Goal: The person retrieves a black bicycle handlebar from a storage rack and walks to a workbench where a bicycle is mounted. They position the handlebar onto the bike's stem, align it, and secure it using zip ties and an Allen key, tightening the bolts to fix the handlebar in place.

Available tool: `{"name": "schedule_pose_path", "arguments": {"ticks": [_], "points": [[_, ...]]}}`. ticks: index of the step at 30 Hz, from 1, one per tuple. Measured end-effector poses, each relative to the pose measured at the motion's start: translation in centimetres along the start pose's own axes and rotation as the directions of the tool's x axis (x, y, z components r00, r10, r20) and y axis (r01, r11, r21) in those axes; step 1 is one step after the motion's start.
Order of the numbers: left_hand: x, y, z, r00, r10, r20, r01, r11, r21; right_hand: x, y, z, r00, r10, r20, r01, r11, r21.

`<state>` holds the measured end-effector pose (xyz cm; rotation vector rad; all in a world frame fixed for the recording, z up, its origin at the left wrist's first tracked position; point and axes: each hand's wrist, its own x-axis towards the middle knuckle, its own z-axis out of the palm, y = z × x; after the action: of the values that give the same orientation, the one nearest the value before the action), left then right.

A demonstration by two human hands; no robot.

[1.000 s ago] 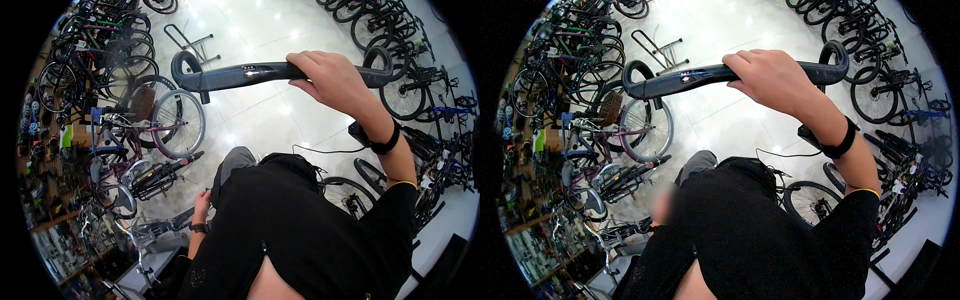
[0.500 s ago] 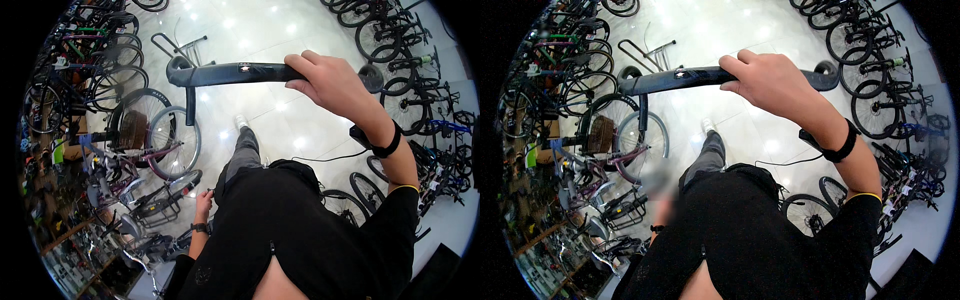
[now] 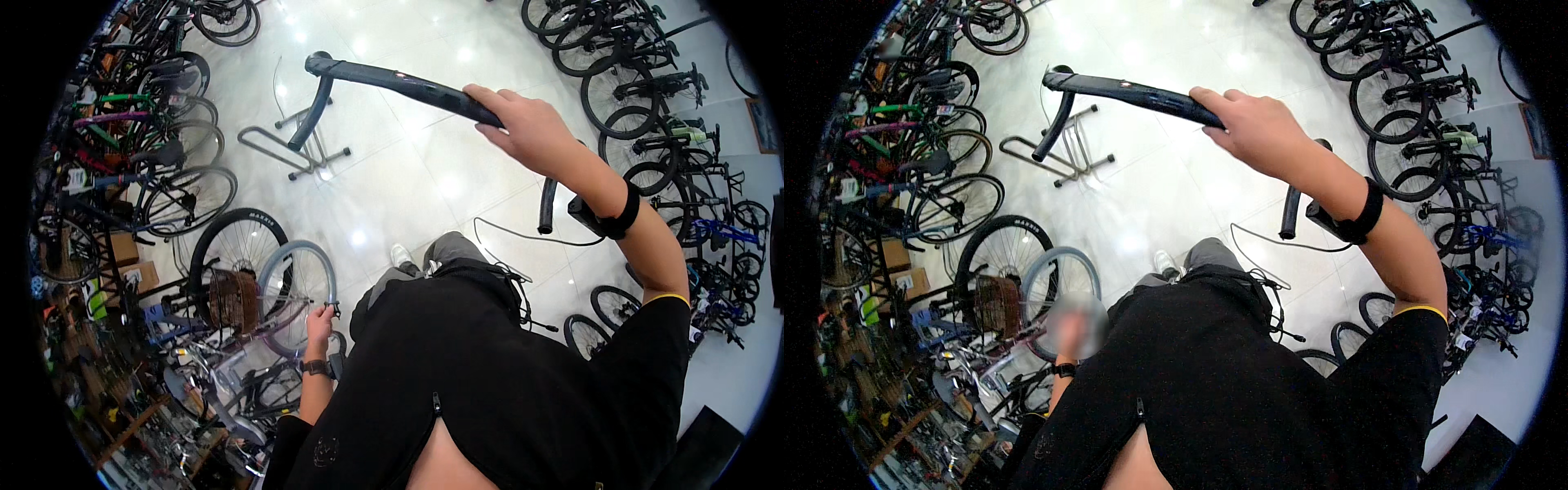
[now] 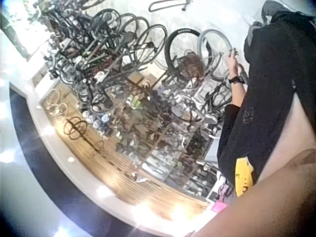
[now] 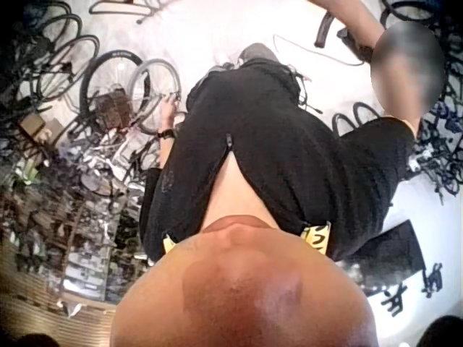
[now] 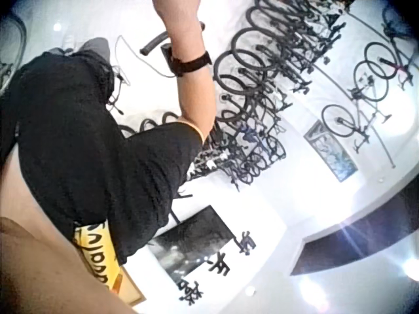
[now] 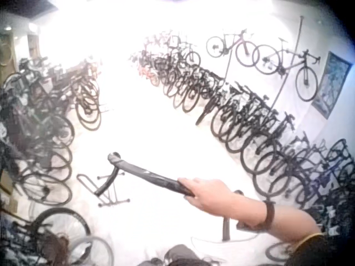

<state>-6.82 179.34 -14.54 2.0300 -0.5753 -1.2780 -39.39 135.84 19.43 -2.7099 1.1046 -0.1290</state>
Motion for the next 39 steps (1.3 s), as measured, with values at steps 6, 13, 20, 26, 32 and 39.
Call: {"name": "schedule_pose_path", "arguments": {"ticks": [6, 13, 20, 26, 32, 39], "points": [[9.3, 6.8, 1.5, 0.997, -0.059, -0.045, 0.049, 0.978, -0.202, 9.9, 10.7, 0.2, 0.991, 0.120, 0.059, -0.127, 0.982, 0.140], [20.9, 16.1, 6.7, 0.949, 0.310, -0.060, -0.291, 0.933, 0.213, 22.9, 23.3, -0.5, 0.984, 0.002, 0.176, -0.156, 0.478, 0.865], [28.6, 27.7, 10.9, 0.994, 0.045, -0.098, -0.046, 0.999, -0.014, 35.9, 29.4, -3.0, 0.966, -0.171, 0.196, -0.180, 0.107, 0.978], [37.1, 32.0, 11.6, 0.987, 0.087, -0.137, -0.085, 0.996, 0.018, 47.3, 32.7, -3.3, 0.932, -0.295, 0.208, -0.261, -0.150, 0.954], [50.0, 36.8, 10.0, 0.948, -0.267, -0.174, 0.220, 0.943, -0.248, 59.7, 34.6, -5.1, 0.933, -0.301, 0.196, -0.243, -0.126, 0.962], [61.3, 46.4, 4.4, 0.965, -0.021, -0.262, 0.000, 0.997, -0.083, 73.2, 36.0, -7.0, 0.937, -0.308, 0.166, -0.202, -0.090, 0.975]]}}
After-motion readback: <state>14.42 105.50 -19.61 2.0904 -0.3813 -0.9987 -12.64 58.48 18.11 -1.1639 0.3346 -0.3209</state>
